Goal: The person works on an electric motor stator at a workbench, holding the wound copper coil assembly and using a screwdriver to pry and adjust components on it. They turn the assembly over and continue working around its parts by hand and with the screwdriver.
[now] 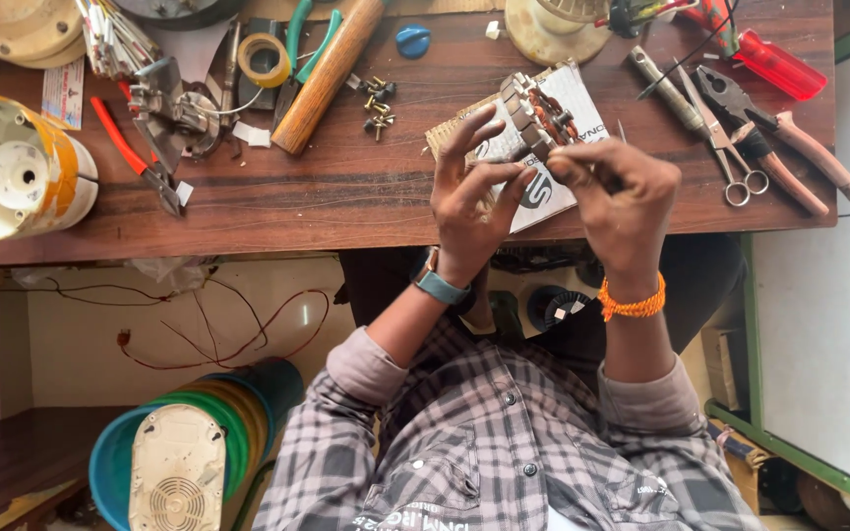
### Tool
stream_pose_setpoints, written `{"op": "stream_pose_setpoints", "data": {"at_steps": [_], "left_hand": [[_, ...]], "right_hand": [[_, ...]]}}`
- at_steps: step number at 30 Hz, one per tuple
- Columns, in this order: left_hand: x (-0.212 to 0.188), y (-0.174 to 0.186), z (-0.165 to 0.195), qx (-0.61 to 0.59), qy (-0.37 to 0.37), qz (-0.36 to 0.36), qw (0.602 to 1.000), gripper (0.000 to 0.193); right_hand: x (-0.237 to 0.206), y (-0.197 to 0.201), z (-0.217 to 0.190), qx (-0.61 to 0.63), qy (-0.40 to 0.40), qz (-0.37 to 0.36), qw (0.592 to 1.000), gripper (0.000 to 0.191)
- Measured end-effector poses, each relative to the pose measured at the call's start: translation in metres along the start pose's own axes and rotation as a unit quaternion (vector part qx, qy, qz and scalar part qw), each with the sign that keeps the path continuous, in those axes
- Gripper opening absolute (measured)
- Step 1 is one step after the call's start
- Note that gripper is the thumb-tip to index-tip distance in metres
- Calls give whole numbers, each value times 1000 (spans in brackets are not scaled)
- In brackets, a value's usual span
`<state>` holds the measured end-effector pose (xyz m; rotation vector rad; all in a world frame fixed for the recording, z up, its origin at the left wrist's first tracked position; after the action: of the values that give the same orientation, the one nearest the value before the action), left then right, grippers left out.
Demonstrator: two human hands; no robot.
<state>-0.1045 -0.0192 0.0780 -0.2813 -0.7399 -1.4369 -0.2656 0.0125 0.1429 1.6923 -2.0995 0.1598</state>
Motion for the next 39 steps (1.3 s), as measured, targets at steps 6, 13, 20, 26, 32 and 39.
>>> {"op": "stream_pose_setpoints", "data": {"at_steps": [6, 13, 20, 26, 32, 39], "left_hand": [[-1, -13, 0, -5, 55, 6, 998, 15], [11, -9, -6, 3, 57, 0, 998, 15], [15, -11, -6, 32, 10, -13, 999, 13], [15, -11, -17, 28, 57, -63, 996, 13], [20, -9, -14, 96, -4, -64, 993, 26], [42, 6, 4, 244, -245, -124, 930, 60]], "right_hand": [[17, 0, 11, 68, -94, 15, 993, 15], [18, 0, 13, 164, -124, 35, 978, 16], [22, 3, 20, 140, -132, 42, 980, 13], [28, 2, 26, 148, -114, 49, 981, 12], [29, 7, 33, 101, -104, 71, 987, 10], [18, 18, 49, 91, -114, 92, 985, 6]]}}
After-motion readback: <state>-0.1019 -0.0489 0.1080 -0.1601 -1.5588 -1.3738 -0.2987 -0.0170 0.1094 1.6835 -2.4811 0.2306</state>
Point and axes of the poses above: each hand's wrist, its own x-axis towards the middle knuckle, its own y-axis out of the back of the hand, z = x × y, the point moved 4 cm from there along x, towards the middle knuckle, and after that the axes turned 13 degrees about x, right-handed, at the moved point
